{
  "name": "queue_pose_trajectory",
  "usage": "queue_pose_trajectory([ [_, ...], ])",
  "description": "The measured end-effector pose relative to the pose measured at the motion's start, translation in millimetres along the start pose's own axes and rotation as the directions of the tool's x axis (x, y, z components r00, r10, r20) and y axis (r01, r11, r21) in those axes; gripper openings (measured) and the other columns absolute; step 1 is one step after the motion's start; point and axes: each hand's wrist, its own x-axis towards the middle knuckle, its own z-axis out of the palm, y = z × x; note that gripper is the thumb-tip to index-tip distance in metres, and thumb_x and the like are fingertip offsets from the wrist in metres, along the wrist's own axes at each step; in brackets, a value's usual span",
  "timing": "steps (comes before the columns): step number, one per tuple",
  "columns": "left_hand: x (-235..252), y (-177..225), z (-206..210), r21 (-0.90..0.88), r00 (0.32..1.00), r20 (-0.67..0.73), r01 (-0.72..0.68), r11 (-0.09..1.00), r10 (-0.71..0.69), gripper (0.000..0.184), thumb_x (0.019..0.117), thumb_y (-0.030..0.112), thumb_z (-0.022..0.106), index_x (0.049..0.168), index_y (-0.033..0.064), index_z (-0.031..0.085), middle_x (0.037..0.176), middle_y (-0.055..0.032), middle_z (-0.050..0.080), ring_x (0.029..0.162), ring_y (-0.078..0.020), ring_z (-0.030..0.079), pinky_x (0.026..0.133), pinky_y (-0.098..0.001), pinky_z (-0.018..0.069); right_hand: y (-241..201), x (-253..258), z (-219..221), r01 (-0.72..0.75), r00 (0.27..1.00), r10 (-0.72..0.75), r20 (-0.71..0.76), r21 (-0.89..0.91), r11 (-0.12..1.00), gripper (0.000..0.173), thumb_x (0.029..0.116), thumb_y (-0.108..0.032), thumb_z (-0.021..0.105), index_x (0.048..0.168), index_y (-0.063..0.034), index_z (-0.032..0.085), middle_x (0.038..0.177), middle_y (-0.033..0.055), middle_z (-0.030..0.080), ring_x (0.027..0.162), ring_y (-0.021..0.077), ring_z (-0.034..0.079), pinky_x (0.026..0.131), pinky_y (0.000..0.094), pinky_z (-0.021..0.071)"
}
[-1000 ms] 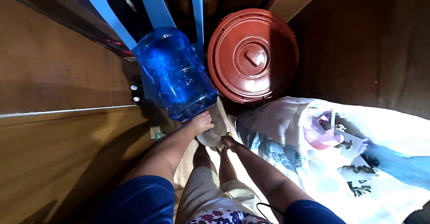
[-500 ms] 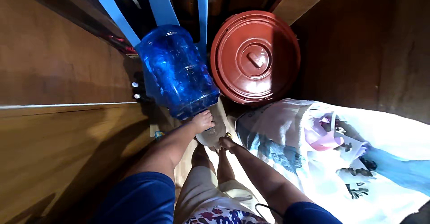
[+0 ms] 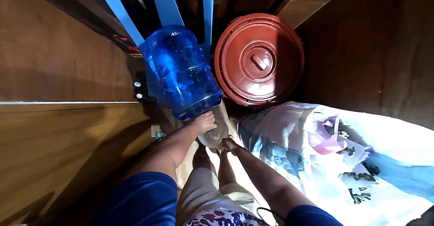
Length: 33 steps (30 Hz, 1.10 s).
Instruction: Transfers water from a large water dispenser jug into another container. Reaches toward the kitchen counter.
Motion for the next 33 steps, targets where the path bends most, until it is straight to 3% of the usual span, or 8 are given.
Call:
queue_pose_trajectory([
  [7, -1, 0, -1, -0.019, 1.000, 0.007, -0.001, 1.000, 0.001, 0.035, 0.1019, -0.003, 0.049, 0.132, 0.0050, 0.064, 0.128, -0.0233, 0.064, 0.133, -0.0395, 0.054, 0.124, -0.0498, 0.0277, 4, 1, -3, -0.005, 1.000, 0.005, 0.023, 0.003, 1.000, 0.041, 0.1084, -0.022, 0.044, 0.138, 0.0047, 0.052, 0.137, 0.0267, 0.055, 0.124, 0.0359, 0.055, 0.102, 0.0540, 0.0459],
  [10, -1, 1, -1, 0.003, 1.000, 0.021, -0.004, 1.000, 0.004, 0.035, 0.1029, -0.002, 0.048, 0.133, 0.0064, 0.064, 0.129, -0.0225, 0.064, 0.132, -0.0383, 0.054, 0.123, -0.0494, 0.0278, 3, 0, -2, -0.010, 1.000, 0.010, 0.029, -0.005, 1.000, 0.040, 0.1084, -0.021, 0.043, 0.137, 0.0049, 0.053, 0.133, 0.0263, 0.056, 0.119, 0.0349, 0.056, 0.098, 0.0530, 0.0467],
  [13, -1, 2, -5, 0.018, 0.999, 0.053, 0.002, 1.000, -0.003, 0.036, 0.1029, -0.002, 0.048, 0.135, 0.0064, 0.062, 0.130, -0.0226, 0.064, 0.133, -0.0383, 0.054, 0.124, -0.0485, 0.0265, 3, -5, -1, -0.027, 1.000, 0.026, 0.017, 0.026, 0.999, 0.042, 0.1074, -0.019, 0.045, 0.142, 0.0038, 0.049, 0.137, 0.0270, 0.054, 0.122, 0.0367, 0.055, 0.099, 0.0552, 0.0465],
  [22, -1, -1, 6, 0.012, 1.000, -0.007, -0.018, 1.000, 0.018, 0.035, 0.1017, -0.003, 0.050, 0.132, 0.0070, 0.064, 0.126, -0.0210, 0.065, 0.131, -0.0371, 0.055, 0.124, -0.0484, 0.0275, 3, -3, 4, -0.034, 0.999, 0.033, 0.011, 0.043, 0.998, 0.039, 0.1064, -0.019, 0.047, 0.139, 0.0024, 0.052, 0.131, 0.0250, 0.057, 0.115, 0.0333, 0.057, 0.095, 0.0516, 0.0478],
  [26, 1, -2, 8, 0.019, 1.000, -0.023, -0.017, 1.000, 0.018, 0.035, 0.1018, -0.002, 0.050, 0.132, 0.0080, 0.065, 0.127, -0.0204, 0.065, 0.130, -0.0365, 0.056, 0.124, -0.0479, 0.0281, 3, 0, 3, -0.002, 1.000, 0.002, 0.016, 0.001, 1.000, 0.036, 0.1071, -0.020, 0.045, 0.132, 0.0044, 0.055, 0.123, 0.0238, 0.058, 0.107, 0.0305, 0.057, 0.091, 0.0490, 0.0481],
  [33, 0, 1, -1, 0.013, 1.000, 0.021, 0.001, 1.000, -0.002, 0.037, 0.1015, -0.004, 0.050, 0.134, 0.0068, 0.063, 0.129, -0.0216, 0.064, 0.132, -0.0375, 0.054, 0.124, -0.0484, 0.0269, 5, -1, 1, -0.014, 1.000, 0.013, 0.016, 0.015, 1.000, 0.039, 0.1080, -0.021, 0.044, 0.137, 0.0041, 0.053, 0.130, 0.0253, 0.057, 0.114, 0.0331, 0.058, 0.095, 0.0510, 0.0480],
])
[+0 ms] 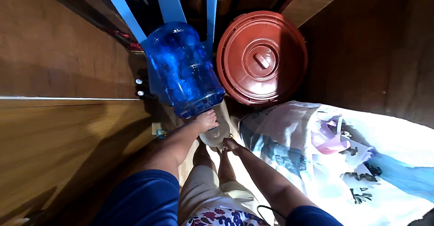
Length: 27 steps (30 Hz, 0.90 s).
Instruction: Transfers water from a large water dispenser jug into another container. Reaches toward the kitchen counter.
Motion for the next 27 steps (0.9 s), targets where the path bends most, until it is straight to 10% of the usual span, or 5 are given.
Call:
queue_pose_trajectory([
  [27, -1.2, -0.6, 2.4, -0.039, 0.999, -0.038, -0.002, 0.999, 0.001, 0.035, 0.1023, -0.004, 0.049, 0.134, 0.0046, 0.063, 0.130, -0.0226, 0.064, 0.134, -0.0386, 0.053, 0.124, -0.0488, 0.0268, 0.8, -0.6, 0.7, 0.026, 0.999, -0.026, -0.029, 0.018, 0.999, 0.039, 0.1086, -0.022, 0.043, 0.134, 0.0059, 0.055, 0.130, 0.0260, 0.057, 0.115, 0.0330, 0.056, 0.096, 0.0504, 0.0468],
])
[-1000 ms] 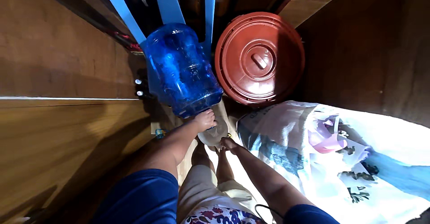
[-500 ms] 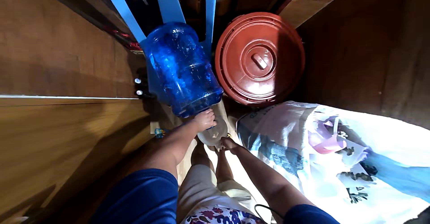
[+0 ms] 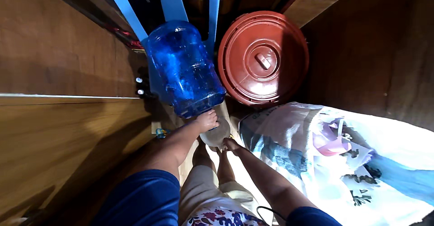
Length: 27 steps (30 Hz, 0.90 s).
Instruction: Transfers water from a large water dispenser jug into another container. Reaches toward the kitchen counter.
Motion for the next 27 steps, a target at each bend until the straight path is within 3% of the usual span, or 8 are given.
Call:
queue_pose_trajectory([
  [3, 0, -1, 0, 0.007, 1.000, -0.004, -0.008, 1.000, 0.008, 0.036, 0.1013, -0.005, 0.049, 0.133, 0.0044, 0.063, 0.130, -0.0229, 0.064, 0.133, -0.0388, 0.054, 0.124, -0.0491, 0.0273, -2, -1, 0, -0.001, 1.000, 0.001, 0.002, 0.010, 1.000, 0.039, 0.1083, -0.022, 0.044, 0.135, 0.0051, 0.054, 0.130, 0.0256, 0.057, 0.115, 0.0331, 0.056, 0.096, 0.0511, 0.0466],
  [7, -1, -2, 4, -0.037, 0.999, -0.050, -0.015, 0.999, 0.013, 0.031, 0.1014, -0.005, 0.050, 0.127, 0.0019, 0.066, 0.128, -0.0225, 0.064, 0.132, -0.0394, 0.054, 0.124, -0.0497, 0.0279, -3, -5, 1, 0.014, 1.000, -0.014, 0.000, 0.002, 1.000, 0.036, 0.1086, -0.019, 0.043, 0.131, 0.0056, 0.056, 0.122, 0.0226, 0.059, 0.104, 0.0276, 0.057, 0.089, 0.0448, 0.0479],
  [14, 0, -3, 8, 0.009, 0.998, -0.050, -0.031, 0.999, 0.031, 0.034, 0.1007, -0.004, 0.051, 0.130, 0.0051, 0.065, 0.125, -0.0215, 0.065, 0.130, -0.0381, 0.056, 0.123, -0.0490, 0.0285, -6, -8, 3, -0.004, 1.000, 0.005, -0.004, 0.022, 1.000, 0.037, 0.1081, -0.019, 0.044, 0.133, 0.0056, 0.055, 0.126, 0.0239, 0.058, 0.108, 0.0297, 0.057, 0.092, 0.0474, 0.0475],
  [17, 0, -2, 6, 0.018, 0.998, -0.053, -0.024, 1.000, 0.025, 0.033, 0.1014, -0.004, 0.050, 0.130, 0.0051, 0.064, 0.124, -0.0214, 0.065, 0.129, -0.0381, 0.057, 0.123, -0.0485, 0.0296, -6, -8, 2, -0.018, 1.000, 0.018, 0.001, 0.021, 1.000, 0.038, 0.1085, -0.019, 0.043, 0.134, 0.0066, 0.054, 0.132, 0.0258, 0.056, 0.116, 0.0323, 0.055, 0.098, 0.0501, 0.0460],
  [20, 0, -2, 5, -0.001, 0.999, -0.035, -0.023, 1.000, 0.023, 0.035, 0.1009, -0.005, 0.051, 0.132, 0.0042, 0.064, 0.127, -0.0221, 0.064, 0.131, -0.0386, 0.055, 0.123, -0.0486, 0.0283, -4, -6, 3, -0.017, 1.000, 0.018, -0.007, 0.037, 0.999, 0.037, 0.1089, -0.019, 0.042, 0.132, 0.0065, 0.055, 0.129, 0.0249, 0.056, 0.112, 0.0310, 0.055, 0.095, 0.0489, 0.0457],
  [27, 0, -2, 8, -0.005, 0.998, -0.053, -0.026, 1.000, 0.026, 0.034, 0.1018, -0.005, 0.048, 0.131, 0.0034, 0.064, 0.127, -0.0221, 0.065, 0.131, -0.0382, 0.056, 0.123, -0.0493, 0.0284, -7, -6, 3, -0.004, 1.000, 0.004, 0.002, -0.001, 1.000, 0.038, 0.1095, -0.019, 0.041, 0.133, 0.0069, 0.055, 0.132, 0.0262, 0.056, 0.117, 0.0328, 0.055, 0.097, 0.0500, 0.0458],
])
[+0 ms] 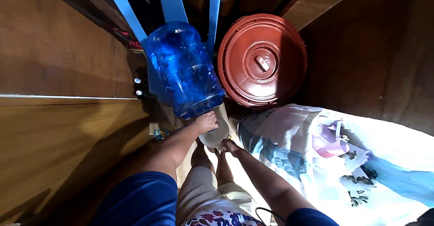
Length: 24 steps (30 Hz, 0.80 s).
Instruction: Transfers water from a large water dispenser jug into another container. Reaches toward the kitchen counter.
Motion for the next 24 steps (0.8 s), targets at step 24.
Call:
queue_pose_trajectory([
  [24, -41, 16, -69, -0.231, 0.994, -0.094, -0.083, 0.969, 0.063, 0.033, 0.0952, -0.008, 0.057, 0.127, -0.0030, 0.060, 0.126, -0.0263, 0.062, 0.128, -0.0445, 0.054, 0.121, -0.0595, 0.0251, 5, -71, -26, 0.112, 0.991, -0.115, 0.071, 0.044, 0.993, 0.038, 0.1118, -0.019, 0.034, 0.125, 0.0096, 0.056, 0.113, 0.0201, 0.060, 0.098, 0.0231, 0.058, 0.088, 0.0407, 0.0492],
])
